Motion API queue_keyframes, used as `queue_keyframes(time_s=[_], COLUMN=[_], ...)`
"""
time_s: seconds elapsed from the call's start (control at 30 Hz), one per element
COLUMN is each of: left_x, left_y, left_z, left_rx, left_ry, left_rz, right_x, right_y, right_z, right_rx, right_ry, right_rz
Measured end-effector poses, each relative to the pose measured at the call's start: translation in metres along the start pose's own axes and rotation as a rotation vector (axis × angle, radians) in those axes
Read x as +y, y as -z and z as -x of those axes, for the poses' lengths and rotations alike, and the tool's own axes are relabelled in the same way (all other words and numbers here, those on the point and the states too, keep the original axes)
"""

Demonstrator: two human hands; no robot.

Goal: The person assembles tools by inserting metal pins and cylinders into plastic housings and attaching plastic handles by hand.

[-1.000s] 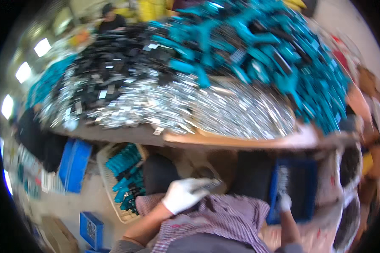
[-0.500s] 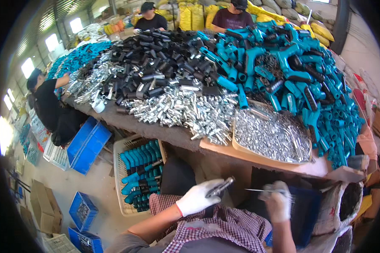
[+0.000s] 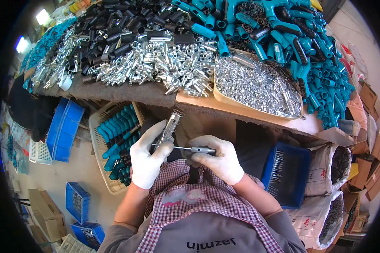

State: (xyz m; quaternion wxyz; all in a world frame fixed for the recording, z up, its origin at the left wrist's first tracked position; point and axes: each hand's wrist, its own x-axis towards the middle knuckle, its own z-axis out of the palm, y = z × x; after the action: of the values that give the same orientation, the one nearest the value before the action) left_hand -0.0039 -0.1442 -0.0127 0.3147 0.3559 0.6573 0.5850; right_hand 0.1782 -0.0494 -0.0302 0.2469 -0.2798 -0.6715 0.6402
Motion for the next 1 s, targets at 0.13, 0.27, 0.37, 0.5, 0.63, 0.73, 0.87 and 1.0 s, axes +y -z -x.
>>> queue_keyframes(time_s=[0.13, 0.27, 0.37, 0.5, 0.63, 0.73, 0.87, 1.0], left_x=[-0.005, -0.012, -0.015, -0.011, -0.006, -0.008, -0.01, -0.001], left_y=[0.002, 0.001, 0.004, 0.013, 0.014, 0.011, 0.01, 0.006], left_z=[-0.001, -0.002, -0.001, -0.001, -0.001, 0.0, 0.0, 0.002], left_rx=[-0.022, -0.051, -0.098, -0.168, -0.249, -0.299, -0.353, -0.408], left_ry=[0.046, -0.077, -0.188, -0.274, -0.301, -0.324, -0.39, -0.374], left_rz=[-0.011, -0.12, -0.211, -0.326, -0.414, -0.447, -0.45, -0.44], right_x=[-0.003, 0.003, 0.006, 0.0, -0.016, -0.037, -0.043, -0.041], right_y=[-0.001, -0.002, 0.004, 0.042, 0.073, 0.072, 0.07, 0.06], right_z=[0.005, 0.006, 0.005, 0.01, 0.02, 0.019, 0.015, 0.006], right_rx=[0.029, 0.064, 0.105, 0.251, 0.322, 0.19, 0.057, -0.079], right_ry=[0.016, -0.133, -0.073, -0.007, 0.019, -0.043, -0.086, -0.02], right_rz=[0.169, 0.004, 0.109, 0.161, 0.098, 0.274, 0.289, 0.357])
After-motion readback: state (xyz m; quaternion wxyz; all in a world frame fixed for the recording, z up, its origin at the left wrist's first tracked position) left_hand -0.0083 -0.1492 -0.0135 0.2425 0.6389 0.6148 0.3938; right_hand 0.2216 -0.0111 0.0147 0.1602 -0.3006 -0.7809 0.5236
